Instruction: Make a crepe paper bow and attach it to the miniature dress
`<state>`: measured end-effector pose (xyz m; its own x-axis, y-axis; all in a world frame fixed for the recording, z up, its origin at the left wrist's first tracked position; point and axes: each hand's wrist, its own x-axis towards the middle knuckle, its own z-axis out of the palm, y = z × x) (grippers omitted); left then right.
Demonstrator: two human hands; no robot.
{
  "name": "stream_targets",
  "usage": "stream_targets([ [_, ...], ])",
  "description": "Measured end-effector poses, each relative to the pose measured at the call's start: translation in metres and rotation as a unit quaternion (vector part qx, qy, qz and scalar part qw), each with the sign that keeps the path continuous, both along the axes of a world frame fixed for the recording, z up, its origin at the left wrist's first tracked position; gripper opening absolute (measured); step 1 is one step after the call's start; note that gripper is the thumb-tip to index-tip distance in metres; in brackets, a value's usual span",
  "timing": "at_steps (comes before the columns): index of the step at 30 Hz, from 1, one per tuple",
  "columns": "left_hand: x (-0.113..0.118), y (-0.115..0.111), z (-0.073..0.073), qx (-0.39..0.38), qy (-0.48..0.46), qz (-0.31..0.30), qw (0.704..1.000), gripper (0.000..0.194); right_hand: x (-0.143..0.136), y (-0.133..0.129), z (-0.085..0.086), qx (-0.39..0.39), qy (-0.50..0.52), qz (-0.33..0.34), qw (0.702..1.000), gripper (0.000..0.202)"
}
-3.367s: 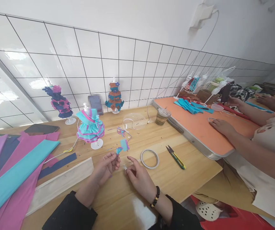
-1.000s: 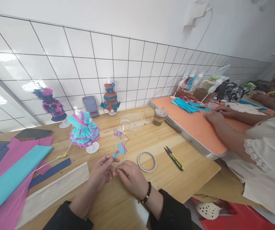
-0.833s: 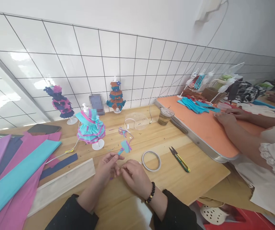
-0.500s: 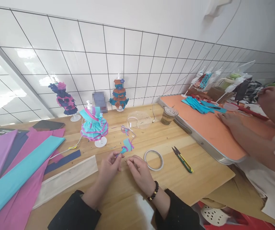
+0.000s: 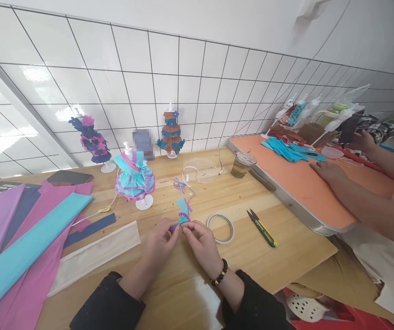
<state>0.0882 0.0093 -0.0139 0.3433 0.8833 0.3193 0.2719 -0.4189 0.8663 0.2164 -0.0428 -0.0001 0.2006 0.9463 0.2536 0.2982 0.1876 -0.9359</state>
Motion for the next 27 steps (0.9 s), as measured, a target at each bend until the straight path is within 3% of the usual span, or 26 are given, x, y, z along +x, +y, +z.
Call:
stream_targets([
  [12, -0.0002, 0.0000, -0.0002, -0.006, 0.012, -0.009, 1.000, 0.015, -0.0014, -0.0007, -0.0006, 0.021, -0.065, -0.019, 0.997, 0.020],
  [27, 0.0008, -0.0014, 0.0012, -0.011, 0.004, -0.008, 1.000, 0.014, -0.0013, -0.0001, 0.0010, 0.014, -0.061, -0.022, 0.998, 0.019],
])
